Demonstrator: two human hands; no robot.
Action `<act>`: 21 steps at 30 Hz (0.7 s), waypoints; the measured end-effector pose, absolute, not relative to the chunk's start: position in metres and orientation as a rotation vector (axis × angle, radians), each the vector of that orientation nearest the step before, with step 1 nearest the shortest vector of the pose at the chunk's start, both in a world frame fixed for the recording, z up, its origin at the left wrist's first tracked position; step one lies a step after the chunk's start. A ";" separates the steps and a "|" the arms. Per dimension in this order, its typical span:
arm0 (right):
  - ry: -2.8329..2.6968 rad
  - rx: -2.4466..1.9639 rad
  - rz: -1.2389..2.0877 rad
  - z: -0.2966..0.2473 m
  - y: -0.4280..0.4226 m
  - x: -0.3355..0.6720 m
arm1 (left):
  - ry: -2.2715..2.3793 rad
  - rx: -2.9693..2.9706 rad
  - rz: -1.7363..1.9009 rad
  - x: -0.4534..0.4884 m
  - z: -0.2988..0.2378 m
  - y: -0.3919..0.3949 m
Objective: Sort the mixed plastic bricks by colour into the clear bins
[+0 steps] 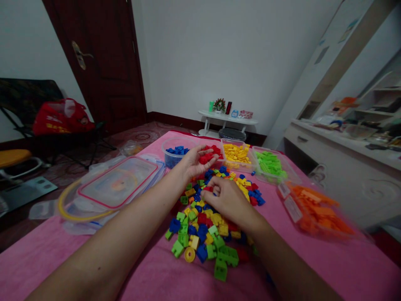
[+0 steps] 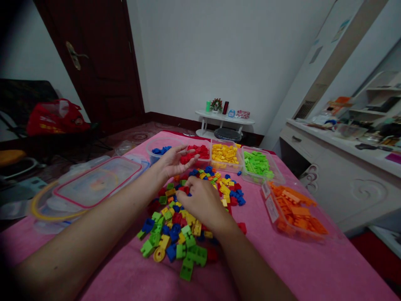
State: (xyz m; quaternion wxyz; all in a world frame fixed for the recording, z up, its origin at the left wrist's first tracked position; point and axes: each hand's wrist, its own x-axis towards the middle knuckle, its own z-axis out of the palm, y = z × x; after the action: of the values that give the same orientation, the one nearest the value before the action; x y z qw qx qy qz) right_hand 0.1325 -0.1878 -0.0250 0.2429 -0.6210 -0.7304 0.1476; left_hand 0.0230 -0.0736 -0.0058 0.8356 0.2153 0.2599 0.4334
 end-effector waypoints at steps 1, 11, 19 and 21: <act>-1.898 -1.654 0.486 -0.023 -0.184 0.139 | 0.541 0.456 0.925 0.023 -0.006 -0.074; -1.336 -1.415 0.826 -0.016 -0.169 0.177 | 0.539 0.484 0.938 0.031 -0.010 -0.076; -0.481 -0.790 1.566 -0.019 -0.174 0.159 | 0.446 0.870 1.176 0.056 0.003 -0.118; -0.403 -0.752 1.603 -0.021 -0.175 0.155 | 0.447 1.132 1.208 0.059 0.002 -0.127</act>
State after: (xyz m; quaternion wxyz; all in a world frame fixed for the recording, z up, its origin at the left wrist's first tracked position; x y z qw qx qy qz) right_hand 0.1555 -0.1750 -0.0212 0.6154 -0.3264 -0.1749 0.6958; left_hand 0.0594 -0.1268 0.0023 0.6546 0.4990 0.1971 0.5326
